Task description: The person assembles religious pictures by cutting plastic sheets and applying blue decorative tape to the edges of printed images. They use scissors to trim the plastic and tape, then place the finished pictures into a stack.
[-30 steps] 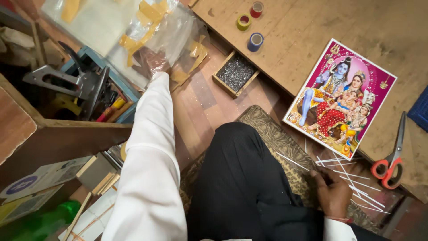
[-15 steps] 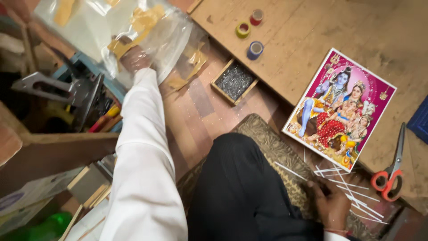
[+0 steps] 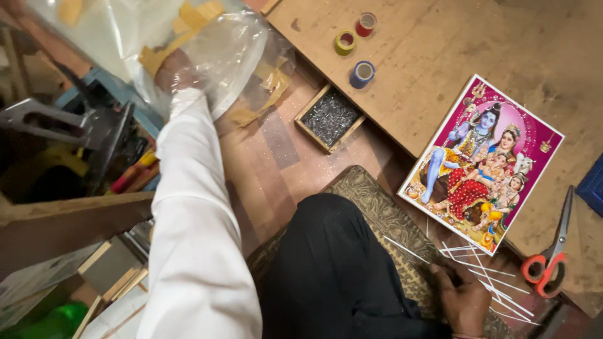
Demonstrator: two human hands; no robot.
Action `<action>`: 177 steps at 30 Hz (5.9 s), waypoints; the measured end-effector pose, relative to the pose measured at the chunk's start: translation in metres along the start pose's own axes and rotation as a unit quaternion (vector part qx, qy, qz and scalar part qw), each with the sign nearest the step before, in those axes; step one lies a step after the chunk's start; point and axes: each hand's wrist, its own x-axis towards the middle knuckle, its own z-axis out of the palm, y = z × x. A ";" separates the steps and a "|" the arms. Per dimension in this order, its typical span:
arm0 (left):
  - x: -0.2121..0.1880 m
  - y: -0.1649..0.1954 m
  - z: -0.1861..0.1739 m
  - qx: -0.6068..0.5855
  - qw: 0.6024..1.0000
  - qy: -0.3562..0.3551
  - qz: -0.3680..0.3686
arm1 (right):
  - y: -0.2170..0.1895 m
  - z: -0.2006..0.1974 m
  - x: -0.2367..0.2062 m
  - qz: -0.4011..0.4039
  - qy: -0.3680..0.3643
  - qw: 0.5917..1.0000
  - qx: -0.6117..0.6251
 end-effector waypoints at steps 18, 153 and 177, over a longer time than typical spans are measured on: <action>-0.269 0.037 -0.210 -0.336 0.920 0.128 0.156 | -0.070 -0.029 -0.027 -0.073 -0.006 0.992 0.105; -0.487 0.130 -0.359 -0.779 0.367 -0.494 0.117 | -0.069 -0.069 -0.222 -0.053 -0.064 0.804 0.589; -0.487 0.131 -0.369 -0.771 0.373 -0.499 0.134 | -0.070 -0.072 -0.224 -0.081 -0.045 0.816 0.571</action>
